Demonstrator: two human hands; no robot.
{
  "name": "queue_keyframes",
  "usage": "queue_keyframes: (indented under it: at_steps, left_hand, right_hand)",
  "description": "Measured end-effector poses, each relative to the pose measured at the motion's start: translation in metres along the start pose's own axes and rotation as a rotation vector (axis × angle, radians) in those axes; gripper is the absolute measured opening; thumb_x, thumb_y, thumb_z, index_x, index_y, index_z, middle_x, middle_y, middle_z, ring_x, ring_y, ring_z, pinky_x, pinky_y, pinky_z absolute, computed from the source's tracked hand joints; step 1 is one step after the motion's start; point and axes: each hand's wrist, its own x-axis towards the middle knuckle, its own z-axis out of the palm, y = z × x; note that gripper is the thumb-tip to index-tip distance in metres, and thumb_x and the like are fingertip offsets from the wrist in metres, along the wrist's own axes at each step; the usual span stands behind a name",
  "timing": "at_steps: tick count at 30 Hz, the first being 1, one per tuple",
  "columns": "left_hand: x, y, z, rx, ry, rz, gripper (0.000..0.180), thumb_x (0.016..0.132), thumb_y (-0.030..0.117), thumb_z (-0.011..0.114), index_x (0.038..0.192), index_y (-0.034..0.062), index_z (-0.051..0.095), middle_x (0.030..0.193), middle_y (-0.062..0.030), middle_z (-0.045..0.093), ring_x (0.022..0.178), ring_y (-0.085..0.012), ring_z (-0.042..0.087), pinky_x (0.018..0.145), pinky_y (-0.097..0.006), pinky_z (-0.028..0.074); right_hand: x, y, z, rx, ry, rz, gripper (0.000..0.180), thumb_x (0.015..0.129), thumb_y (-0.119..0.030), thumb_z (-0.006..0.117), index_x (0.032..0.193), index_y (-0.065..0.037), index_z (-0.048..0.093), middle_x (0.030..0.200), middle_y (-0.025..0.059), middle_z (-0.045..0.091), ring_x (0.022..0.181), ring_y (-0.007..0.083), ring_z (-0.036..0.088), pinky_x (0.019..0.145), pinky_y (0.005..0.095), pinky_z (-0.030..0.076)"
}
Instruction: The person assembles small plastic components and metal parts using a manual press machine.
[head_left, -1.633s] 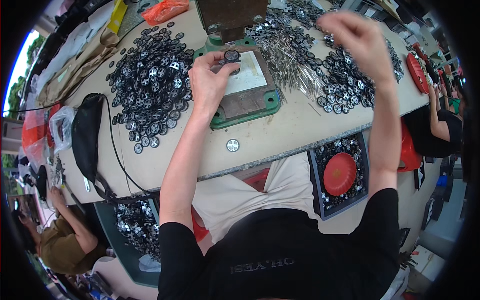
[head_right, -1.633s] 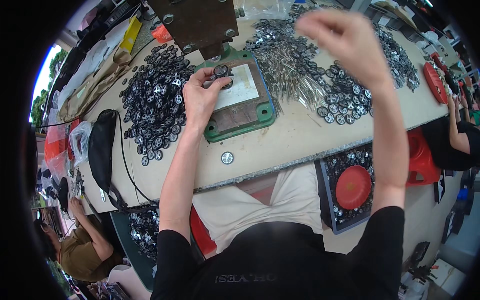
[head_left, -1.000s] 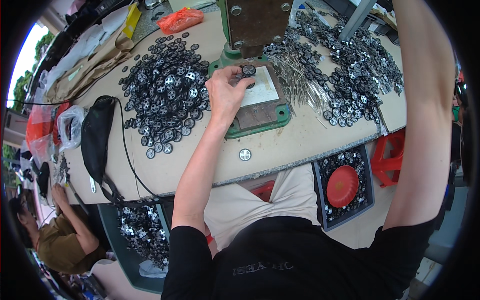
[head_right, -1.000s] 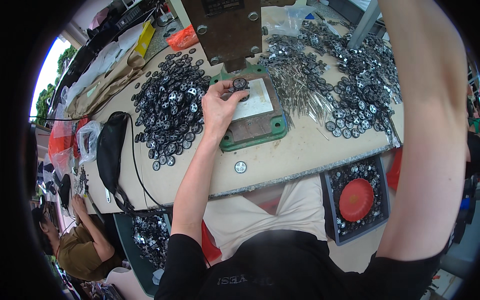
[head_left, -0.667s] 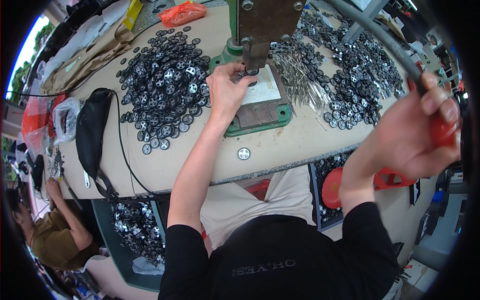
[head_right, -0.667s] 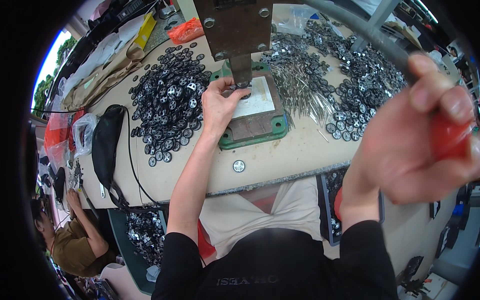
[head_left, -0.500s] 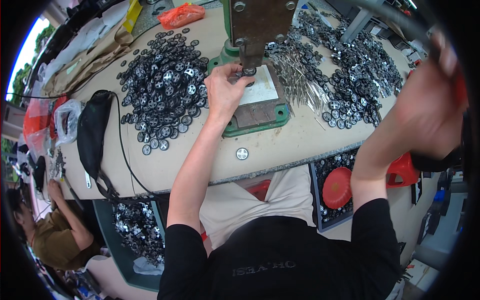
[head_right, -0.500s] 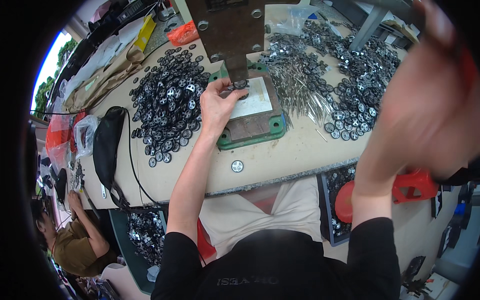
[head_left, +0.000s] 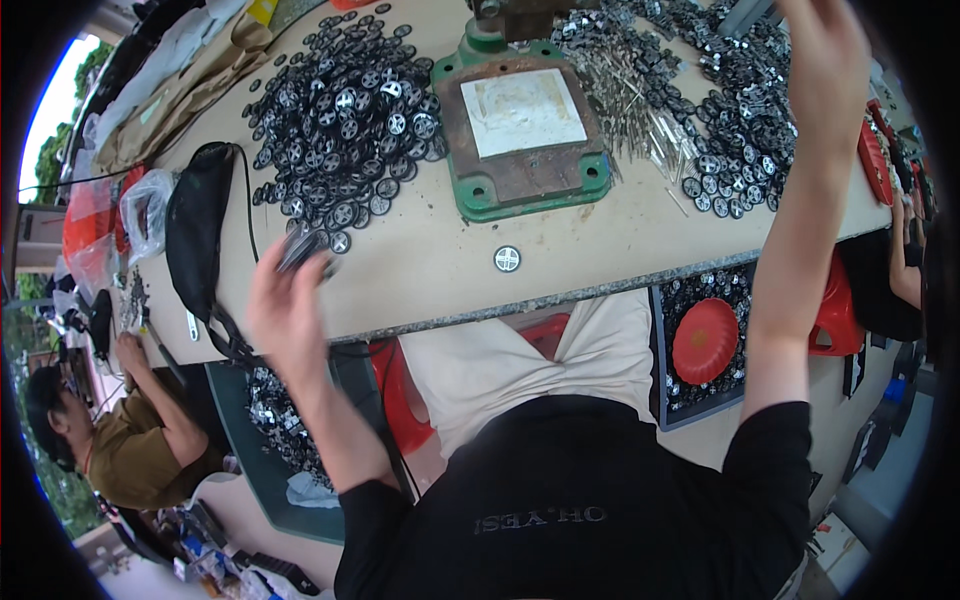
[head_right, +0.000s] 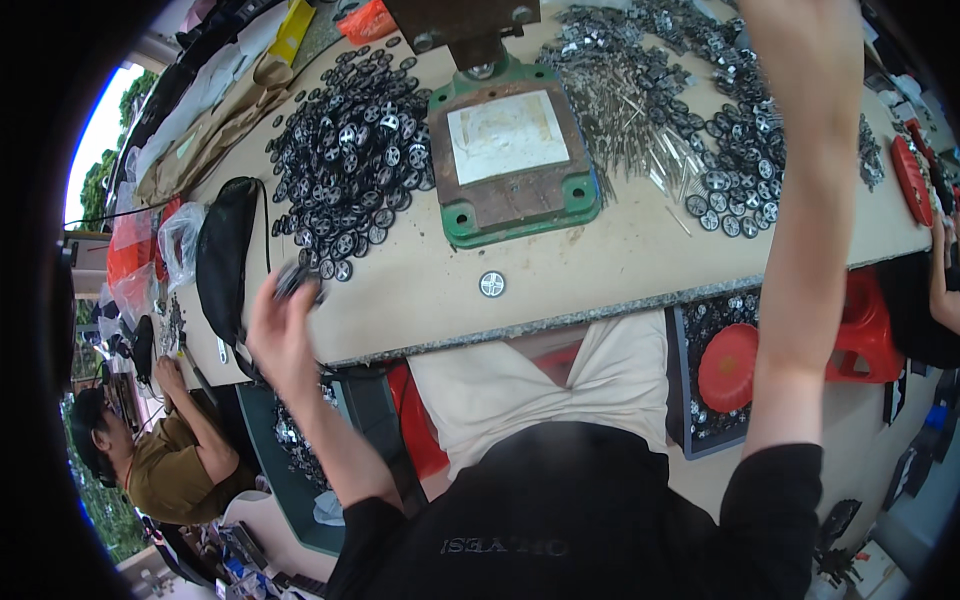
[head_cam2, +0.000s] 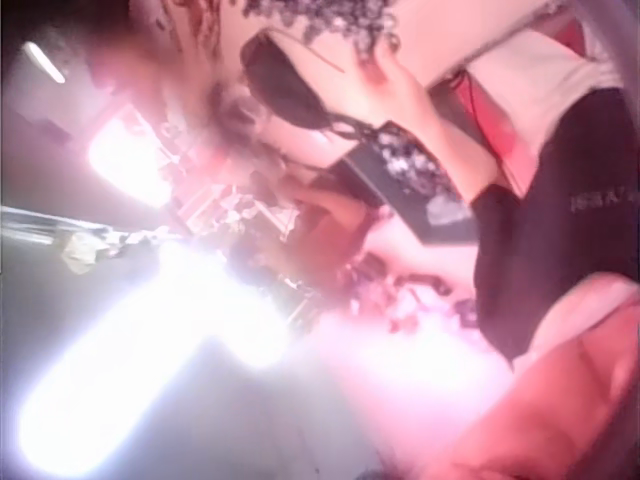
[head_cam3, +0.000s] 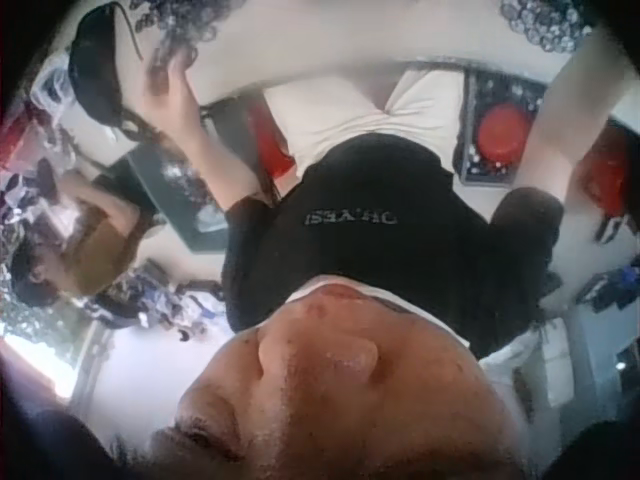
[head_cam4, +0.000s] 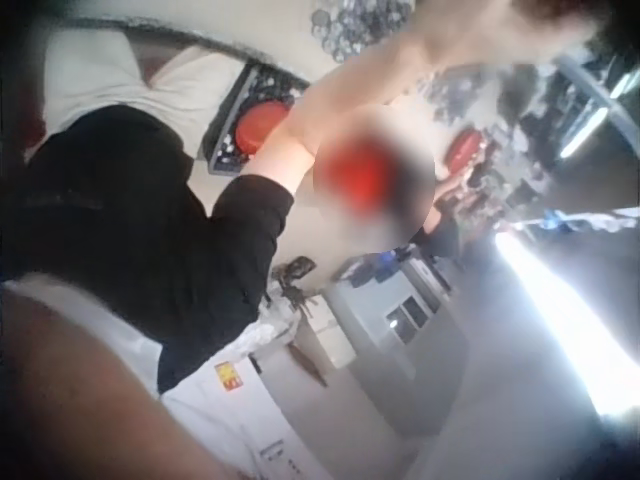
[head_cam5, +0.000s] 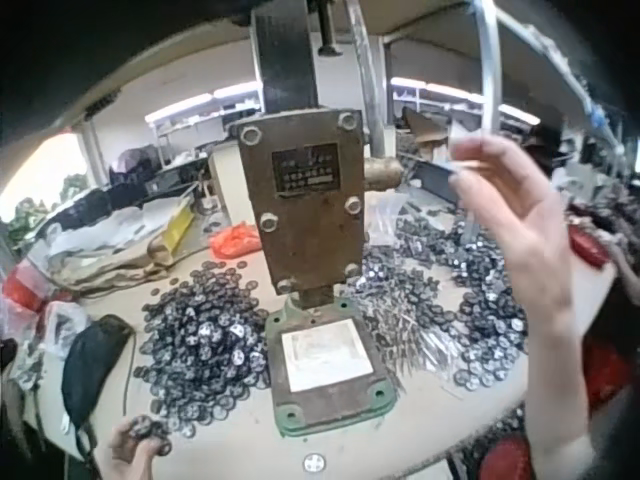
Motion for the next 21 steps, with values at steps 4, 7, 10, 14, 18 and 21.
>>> queue_keyframes:
  at_steps: [4,7,10,14,18,21]
  left_hand:
    - [-0.061,-0.025,-0.135,0.456,0.319,-0.129,0.030,0.082,0.001,0.061,0.110,-0.0072,0.055,0.095,-0.0111,0.063,0.081,-0.0121,0.060,0.073,-0.024,0.048]
    - [-0.092,-0.013,-0.153,1.423,0.314,-0.054,0.031,0.077,0.011,0.067,0.104,-0.0033,0.061,0.092,-0.0117,0.065,0.084,-0.0153,0.059,0.078,-0.026,0.045]
    - [-0.081,-0.010,-0.107,1.086,0.340,0.029,0.031,0.076,0.012,0.067,0.103,-0.0028,0.062,0.091,-0.0133,0.064,0.086,-0.0172,0.059,0.077,-0.026,0.044]
    - [-0.063,0.005,0.019,0.399,-0.043,-0.038,0.025,0.074,0.002,0.066,0.099,0.0007,0.065,0.090,-0.0077,0.064,0.071,-0.0115,0.055,0.062,-0.024,0.046]
    - [-0.064,0.005,0.101,0.532,-0.323,0.218,0.024,0.074,0.003,0.067,0.098,-0.0003,0.064,0.089,-0.0110,0.059,0.073,-0.0191,0.055,0.063,-0.028,0.043]
    - [-0.064,0.006,0.118,0.567,-0.352,0.254,0.024,0.073,0.003,0.068,0.097,-0.0004,0.064,0.087,-0.0120,0.059,0.075,-0.0235,0.054,0.068,-0.031,0.044]
  right_hand:
    - [-0.129,0.003,0.009,0.517,-0.242,0.304,0.018,0.085,-0.006,0.057,0.101,0.001,0.060,0.091,0.0050,0.062,0.078,0.0081,0.054,0.069,0.0201,0.043]
    - [-0.176,-0.011,0.018,0.575,-0.402,0.522,0.013,0.084,-0.004,0.057,0.094,0.000,0.062,0.088,0.0039,0.062,0.074,0.0075,0.053,0.067,0.0198,0.043]
    - [-0.197,-0.027,0.039,0.549,-0.543,0.401,0.010,0.082,-0.004,0.058,0.089,0.000,0.063,0.082,0.0042,0.062,0.066,0.0086,0.054,0.059,0.0202,0.042]
    - [-0.205,-0.038,0.053,0.521,-0.554,0.362,0.009,0.080,-0.005,0.060,0.087,-0.001,0.064,0.080,0.0067,0.062,0.059,0.0113,0.054,0.052,0.0222,0.041]
    - [-0.190,-0.012,0.042,0.220,-0.404,0.379,0.010,0.079,-0.007,0.061,0.087,-0.002,0.064,0.079,0.0083,0.062,0.057,0.0157,0.054,0.052,0.0261,0.042]
    - [-0.184,0.016,0.022,-0.058,-0.399,0.472,0.011,0.077,-0.010,0.062,0.085,-0.002,0.064,0.081,0.0093,0.062,0.060,0.0210,0.058,0.055,0.0310,0.044]
